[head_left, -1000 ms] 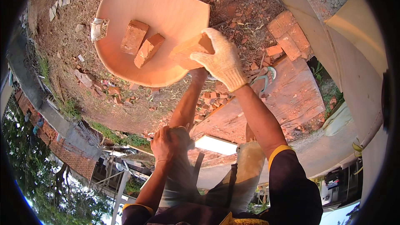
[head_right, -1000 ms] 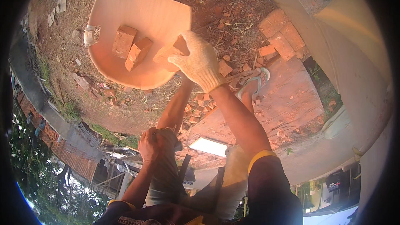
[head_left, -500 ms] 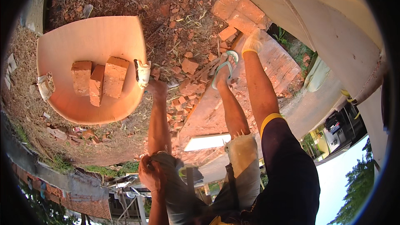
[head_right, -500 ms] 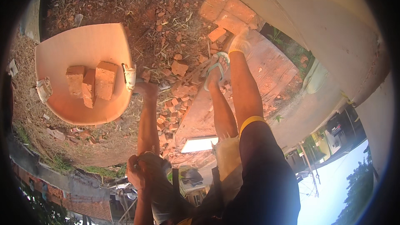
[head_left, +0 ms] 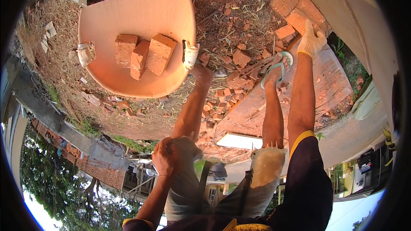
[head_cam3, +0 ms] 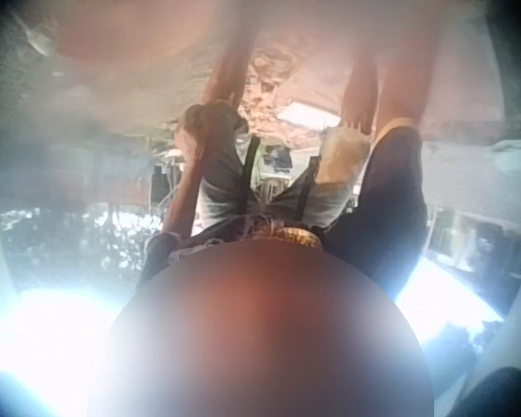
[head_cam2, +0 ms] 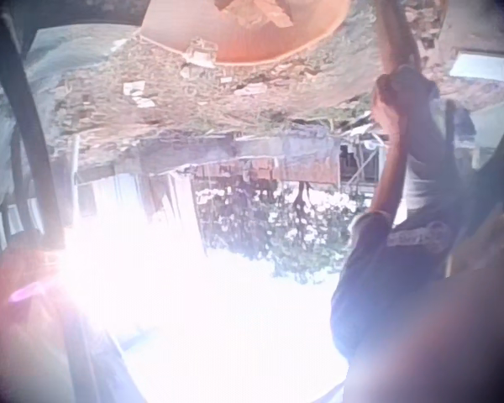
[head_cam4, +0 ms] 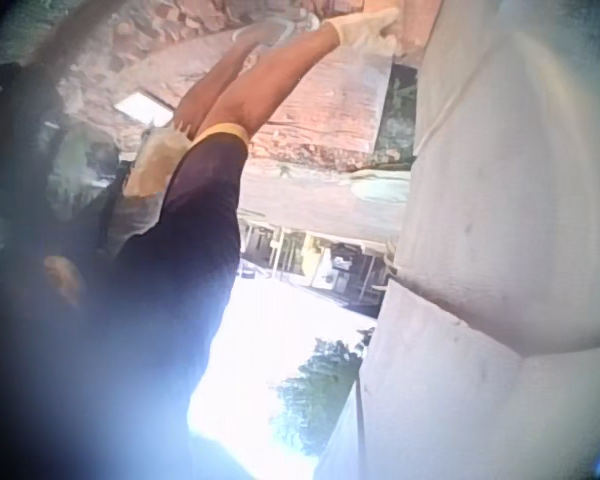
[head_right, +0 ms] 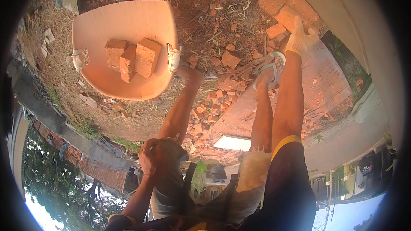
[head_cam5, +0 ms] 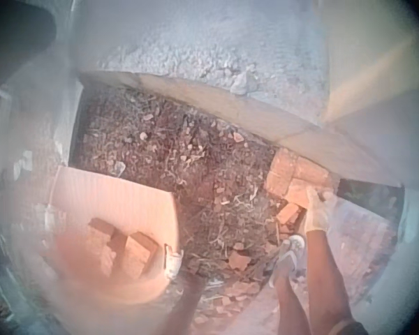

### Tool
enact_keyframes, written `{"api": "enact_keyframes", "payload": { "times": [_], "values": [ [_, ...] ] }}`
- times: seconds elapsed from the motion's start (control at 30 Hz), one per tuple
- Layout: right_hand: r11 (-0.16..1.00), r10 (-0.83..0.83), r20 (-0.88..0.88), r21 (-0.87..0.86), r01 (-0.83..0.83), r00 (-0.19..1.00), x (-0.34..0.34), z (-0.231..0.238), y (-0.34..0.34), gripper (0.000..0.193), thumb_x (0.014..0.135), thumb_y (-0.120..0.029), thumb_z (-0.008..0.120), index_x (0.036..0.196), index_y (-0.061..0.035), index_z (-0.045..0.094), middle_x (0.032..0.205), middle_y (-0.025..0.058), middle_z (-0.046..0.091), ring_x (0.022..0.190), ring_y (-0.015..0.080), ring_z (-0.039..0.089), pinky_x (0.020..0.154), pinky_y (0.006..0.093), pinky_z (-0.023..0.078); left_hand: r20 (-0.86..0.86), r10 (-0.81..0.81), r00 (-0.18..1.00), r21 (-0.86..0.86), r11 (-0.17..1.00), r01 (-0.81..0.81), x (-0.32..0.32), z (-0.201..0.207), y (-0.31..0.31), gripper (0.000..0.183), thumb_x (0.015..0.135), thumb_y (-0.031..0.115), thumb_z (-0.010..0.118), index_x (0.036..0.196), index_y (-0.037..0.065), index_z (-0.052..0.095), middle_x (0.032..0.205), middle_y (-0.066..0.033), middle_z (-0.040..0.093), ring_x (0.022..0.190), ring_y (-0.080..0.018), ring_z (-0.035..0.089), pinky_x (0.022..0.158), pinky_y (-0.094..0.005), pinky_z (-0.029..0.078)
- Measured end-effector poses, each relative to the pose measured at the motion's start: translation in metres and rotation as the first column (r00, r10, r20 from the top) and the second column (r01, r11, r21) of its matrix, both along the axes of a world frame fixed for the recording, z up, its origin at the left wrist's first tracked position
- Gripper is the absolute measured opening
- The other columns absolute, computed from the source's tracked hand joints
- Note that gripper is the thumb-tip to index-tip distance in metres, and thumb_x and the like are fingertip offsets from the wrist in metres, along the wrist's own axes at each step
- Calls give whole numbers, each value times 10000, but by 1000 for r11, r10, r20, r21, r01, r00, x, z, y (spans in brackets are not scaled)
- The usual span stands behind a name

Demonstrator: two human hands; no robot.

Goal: The person walks through a construction site, picks up red brick fragments from the ground, and places them into an orange plastic basin. They carry the basin to a pile of bricks and dump the contents, then return to collect more fragments.

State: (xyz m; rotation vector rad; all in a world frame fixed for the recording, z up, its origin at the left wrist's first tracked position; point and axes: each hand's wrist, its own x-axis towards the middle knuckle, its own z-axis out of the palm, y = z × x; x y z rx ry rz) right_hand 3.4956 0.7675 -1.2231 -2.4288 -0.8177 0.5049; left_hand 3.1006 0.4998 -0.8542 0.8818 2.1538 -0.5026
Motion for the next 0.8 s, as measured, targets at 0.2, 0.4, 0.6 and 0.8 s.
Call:
{"api": "enact_keyframes", "payload": {
  "times": [0.2, 0.4, 0.6, 0.8],
  "values": [
    [897, 403, 249, -300, -325, 881, -42, 72, 11, 609, 743, -385, 807, 1169, 8, 618, 1094, 187, 641, 949, 264, 633, 819, 378, 521, 20, 36, 999, -48, 998, -35, 1, -11, -25, 262, 853, 267, 597, 1086, 153, 633, 1007, -104, 678, 925, -342, 639, 797, -458, 495],
    [666, 726, -286, 65, -743, 626, -132, 193, -23, 627, 746, -271, 821, 1254, 15, 590, 1190, 223, 641, 1063, 303, 649, 913, 378, 522, -2, 53, 999, -77, 996, -53, 20, -19, -35, 258, 832, 250, 598, 1059, 136, 645, 976, -119, 678, 907, -347, 643, 780, -464, 505],
    [677, 266, -958, 105, -729, 108, -265, 167, -29, 671, 794, -344, 797, 1299, 32, 563, 1267, 226, 612, 1185, 289, 597, 1001, 367, 473, 2, 163, 987, -31, 986, -163, 28, -15, -20, 236, 798, 190, 596, 996, 81, 664, 960, -147, 675, 896, -364, 643, 778, -457, 506],
    [874, 70, -292, -442, -199, 954, -118, 65, 16, 988, 728, -478, 798, 1430, 64, 361, 1442, 269, 424, 1329, 383, 438, 1072, 447, 404, 61, 188, 980, -13, 982, -188, 23, -15, -18, 240, 794, 144, 589, 1001, 49, 663, 964, -154, 675, 887, -362, 643, 771, -455, 504]
  ]
}}
